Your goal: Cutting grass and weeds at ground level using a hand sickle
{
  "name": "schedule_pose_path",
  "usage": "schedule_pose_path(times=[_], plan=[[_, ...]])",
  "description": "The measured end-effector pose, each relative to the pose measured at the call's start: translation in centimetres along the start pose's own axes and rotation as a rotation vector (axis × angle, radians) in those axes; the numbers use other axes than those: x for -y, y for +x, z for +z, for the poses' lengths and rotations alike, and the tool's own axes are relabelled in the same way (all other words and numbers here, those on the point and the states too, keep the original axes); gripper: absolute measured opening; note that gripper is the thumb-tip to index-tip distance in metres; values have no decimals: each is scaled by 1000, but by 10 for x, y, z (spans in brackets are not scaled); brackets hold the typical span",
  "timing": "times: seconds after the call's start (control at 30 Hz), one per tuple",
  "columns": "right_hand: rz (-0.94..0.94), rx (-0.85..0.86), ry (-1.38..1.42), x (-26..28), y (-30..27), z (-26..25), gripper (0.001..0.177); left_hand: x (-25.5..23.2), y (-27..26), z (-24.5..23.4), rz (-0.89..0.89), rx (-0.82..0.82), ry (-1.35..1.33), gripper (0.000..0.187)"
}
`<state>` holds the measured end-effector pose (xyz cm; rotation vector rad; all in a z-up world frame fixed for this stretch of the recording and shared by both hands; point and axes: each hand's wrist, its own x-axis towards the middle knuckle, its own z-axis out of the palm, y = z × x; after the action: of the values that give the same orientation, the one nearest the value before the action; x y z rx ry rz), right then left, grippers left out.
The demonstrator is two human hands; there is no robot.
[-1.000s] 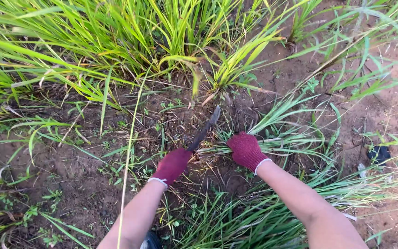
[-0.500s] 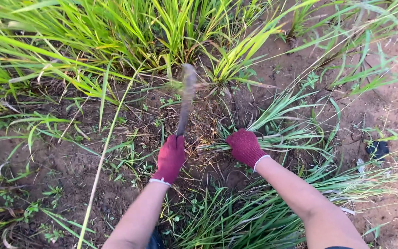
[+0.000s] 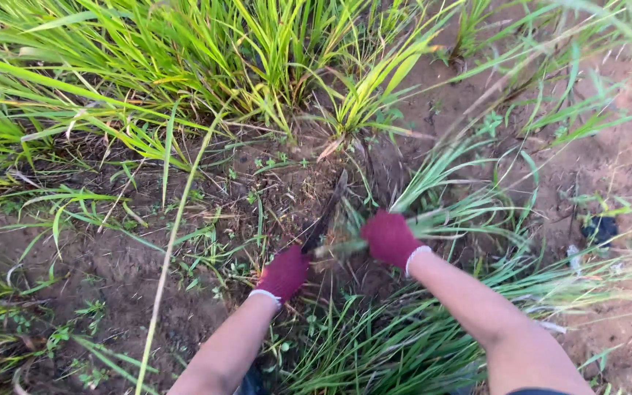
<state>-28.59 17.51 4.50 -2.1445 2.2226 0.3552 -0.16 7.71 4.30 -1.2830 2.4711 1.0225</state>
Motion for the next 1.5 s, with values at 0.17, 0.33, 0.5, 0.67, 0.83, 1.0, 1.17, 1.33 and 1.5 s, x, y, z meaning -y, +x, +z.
schedule_pose_path(times=[0.17, 0.33, 0.5, 0.67, 0.83, 1.0, 1.17, 1.33, 1.5], plan=[[-176, -86, -20, 6, -61, 7, 15, -25, 20, -61, -156, 5, -127, 43], [-104, 280, 107, 10, -50, -19, 28, -8, 31, -41, -140, -70, -140, 35], [-56, 459, 353, 11, -3, -101, 86, -5, -19, -64, -145, 113, -199, 34], [-146, 441, 555, 32, 96, -141, 17, 28, -31, -89, -360, -32, -350, 40], [253, 376, 556, 62, 178, -202, 29, -9, -47, -150, -550, -61, -472, 34], [724, -243, 1695, -13, 211, -169, 46, -23, -36, -159, -476, -77, -294, 40], [277, 655, -174, -61, 182, -196, 43, -74, -32, -165, -417, -53, -491, 43], [471, -116, 166, -78, 175, -28, 29, -136, -3, -195, -192, -187, -325, 41], [462, -203, 298, -67, 149, -46, 30, -161, 68, -194, -126, -461, -500, 39]])
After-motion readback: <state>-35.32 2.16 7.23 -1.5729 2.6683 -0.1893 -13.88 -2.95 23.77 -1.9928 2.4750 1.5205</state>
